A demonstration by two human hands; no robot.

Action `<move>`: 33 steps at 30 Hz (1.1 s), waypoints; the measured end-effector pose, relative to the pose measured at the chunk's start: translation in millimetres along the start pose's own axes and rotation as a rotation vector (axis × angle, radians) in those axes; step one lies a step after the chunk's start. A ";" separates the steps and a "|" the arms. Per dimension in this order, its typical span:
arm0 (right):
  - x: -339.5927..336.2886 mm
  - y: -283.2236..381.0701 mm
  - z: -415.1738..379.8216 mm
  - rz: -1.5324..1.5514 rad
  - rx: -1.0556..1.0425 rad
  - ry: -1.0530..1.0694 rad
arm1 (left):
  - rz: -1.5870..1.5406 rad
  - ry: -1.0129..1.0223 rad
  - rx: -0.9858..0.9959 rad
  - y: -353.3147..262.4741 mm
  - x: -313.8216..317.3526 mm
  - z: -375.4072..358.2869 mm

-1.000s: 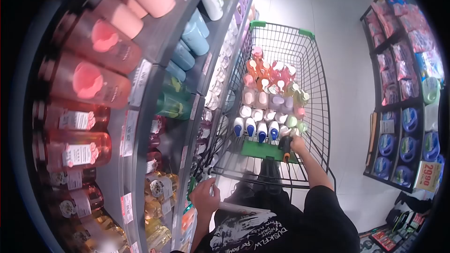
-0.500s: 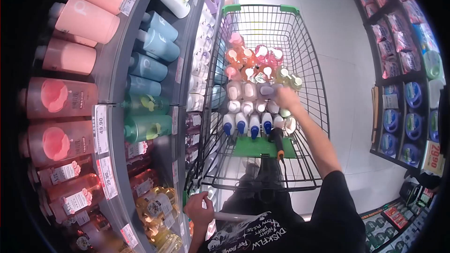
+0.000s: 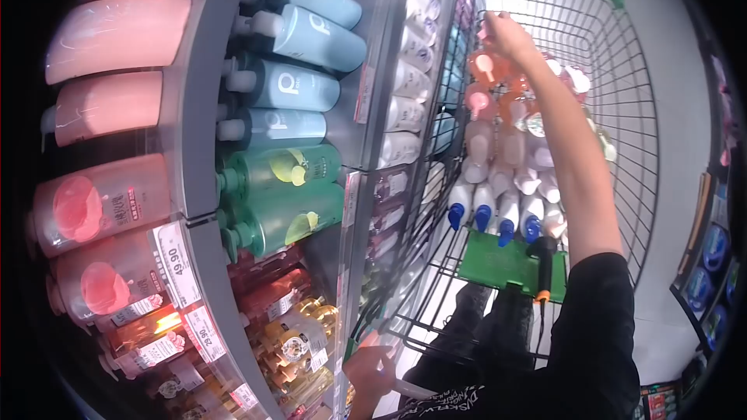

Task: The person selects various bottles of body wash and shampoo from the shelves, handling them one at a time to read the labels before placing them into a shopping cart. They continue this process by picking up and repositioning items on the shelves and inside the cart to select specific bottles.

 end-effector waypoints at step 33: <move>-321.5 366.8 -357.9 1.667 -0.518 0.338 | -1.940 0.712 0.248 -52.3 -31.7 5.2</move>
Point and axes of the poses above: each hand's wrist, its own z-axis towards the middle knuckle, its own x-axis out of the palm, y = z × x, the point moved 6 cm from there along z, towards the middle knuckle, and after that the axes turned 3 degrees about -x, right-handed, at the moved point
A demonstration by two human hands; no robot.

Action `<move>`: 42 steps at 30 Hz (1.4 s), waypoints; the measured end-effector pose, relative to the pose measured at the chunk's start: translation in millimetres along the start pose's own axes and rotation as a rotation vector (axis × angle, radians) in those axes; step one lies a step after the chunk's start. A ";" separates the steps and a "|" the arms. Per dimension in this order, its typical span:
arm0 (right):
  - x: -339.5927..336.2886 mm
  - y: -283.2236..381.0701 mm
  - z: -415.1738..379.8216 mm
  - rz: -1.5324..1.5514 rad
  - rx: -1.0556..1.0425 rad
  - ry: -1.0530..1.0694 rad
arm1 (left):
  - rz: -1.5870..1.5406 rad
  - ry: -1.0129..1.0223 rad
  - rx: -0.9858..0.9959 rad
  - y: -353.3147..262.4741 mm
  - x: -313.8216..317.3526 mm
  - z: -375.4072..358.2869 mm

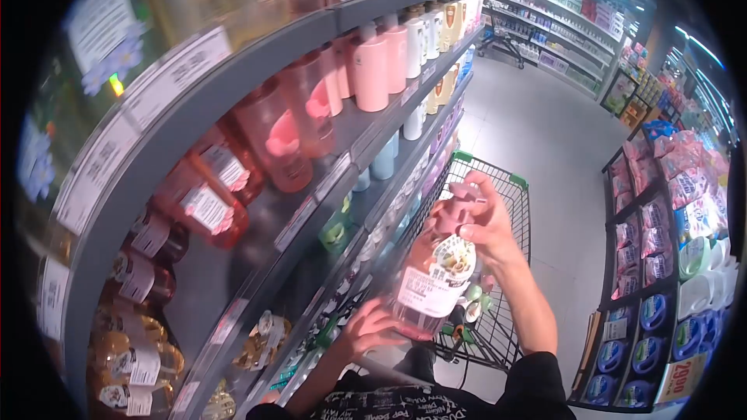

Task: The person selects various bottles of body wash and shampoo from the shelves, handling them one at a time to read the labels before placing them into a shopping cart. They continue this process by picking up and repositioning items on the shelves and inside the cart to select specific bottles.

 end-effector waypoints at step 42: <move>319.4 -170.0 2.2 -0.549 -0.222 0.144 | 1.615 -0.227 0.544 28.6 -65.7 -92.3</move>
Point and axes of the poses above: each hand's wrist, its own z-axis towards the middle knuckle, its own x-axis out of the palm, y = z × x, the point moved 6 cm from there along z, towards the middle knuckle, and after that the axes turned 3 degrees about -x, right-handed, at the moved point
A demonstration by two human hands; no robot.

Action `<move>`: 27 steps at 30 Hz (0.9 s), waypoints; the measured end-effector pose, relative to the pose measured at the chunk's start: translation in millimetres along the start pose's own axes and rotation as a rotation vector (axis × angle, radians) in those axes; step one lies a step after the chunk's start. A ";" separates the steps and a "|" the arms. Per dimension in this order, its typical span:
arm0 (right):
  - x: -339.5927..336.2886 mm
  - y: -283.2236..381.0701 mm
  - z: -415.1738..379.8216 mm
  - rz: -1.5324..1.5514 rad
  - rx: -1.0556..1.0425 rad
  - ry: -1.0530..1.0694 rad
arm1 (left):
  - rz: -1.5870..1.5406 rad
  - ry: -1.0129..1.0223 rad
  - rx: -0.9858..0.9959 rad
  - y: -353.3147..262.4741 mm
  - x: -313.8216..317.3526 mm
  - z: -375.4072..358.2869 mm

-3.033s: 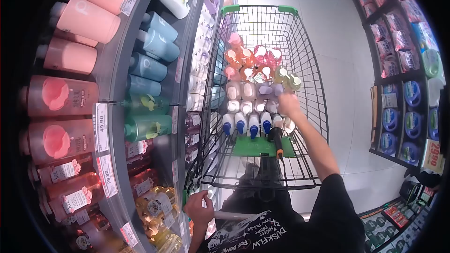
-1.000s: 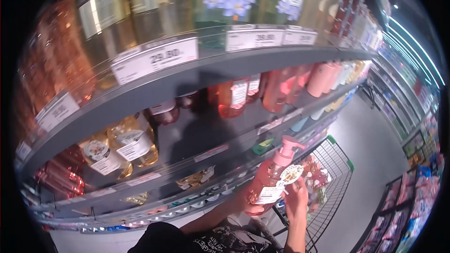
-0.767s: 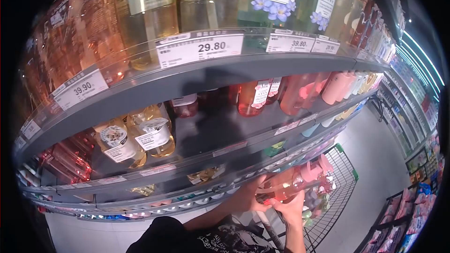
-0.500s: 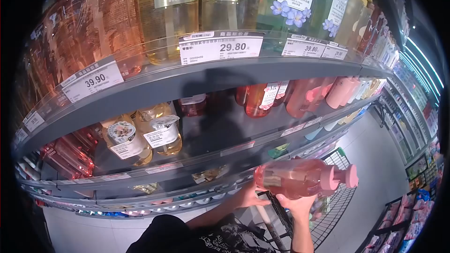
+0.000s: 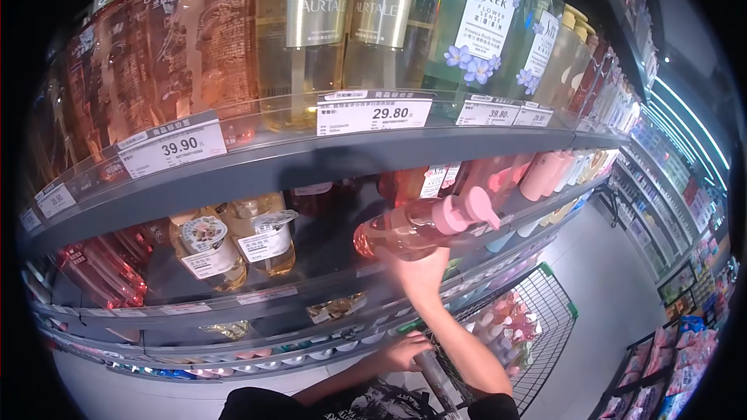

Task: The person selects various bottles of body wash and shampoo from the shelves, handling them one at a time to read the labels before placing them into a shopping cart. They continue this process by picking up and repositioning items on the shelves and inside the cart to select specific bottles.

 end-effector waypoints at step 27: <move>114.4 -120.3 98.8 -0.143 -0.217 0.036 | 0.417 0.110 -0.171 -30.4 11.9 -3.8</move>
Point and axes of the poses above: each hand's wrist, its own z-axis towards the middle knuckle, its own x-axis out of the palm, y = z × x, the point moved 6 cm from there along z, towards the middle knuckle, and after that the axes turned 3 degrees about -x, right-handed, at the moved point
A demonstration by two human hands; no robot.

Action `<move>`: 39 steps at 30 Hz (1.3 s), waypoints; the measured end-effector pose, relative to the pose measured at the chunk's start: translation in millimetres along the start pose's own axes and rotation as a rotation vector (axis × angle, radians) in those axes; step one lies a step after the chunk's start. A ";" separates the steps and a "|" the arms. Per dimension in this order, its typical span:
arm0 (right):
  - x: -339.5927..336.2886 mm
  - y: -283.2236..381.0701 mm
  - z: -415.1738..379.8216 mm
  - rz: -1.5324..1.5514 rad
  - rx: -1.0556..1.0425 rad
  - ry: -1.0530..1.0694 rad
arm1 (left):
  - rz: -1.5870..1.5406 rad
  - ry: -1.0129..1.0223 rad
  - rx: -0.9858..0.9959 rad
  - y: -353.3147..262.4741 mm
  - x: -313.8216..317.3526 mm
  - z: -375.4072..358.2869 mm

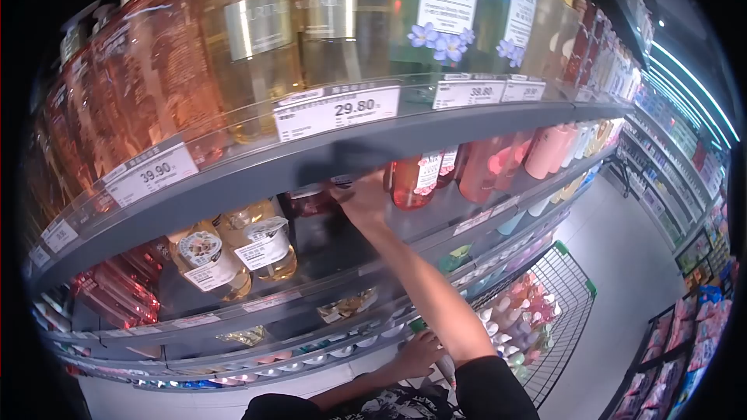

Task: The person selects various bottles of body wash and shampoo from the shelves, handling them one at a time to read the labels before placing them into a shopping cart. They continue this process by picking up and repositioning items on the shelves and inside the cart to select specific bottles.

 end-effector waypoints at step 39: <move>-466.0 -51.1 -411.3 -0.788 1.153 0.345 | -0.108 -0.193 0.375 -35.5 2.9 11.1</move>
Point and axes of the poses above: each hand's wrist, its own z-axis towards the middle knuckle, its own x-axis out of the palm, y = z × x, the point moved 6 cm from there along z, towards the middle knuckle, and after that the axes turned 3 degrees about -x, right-handed, at the moved point
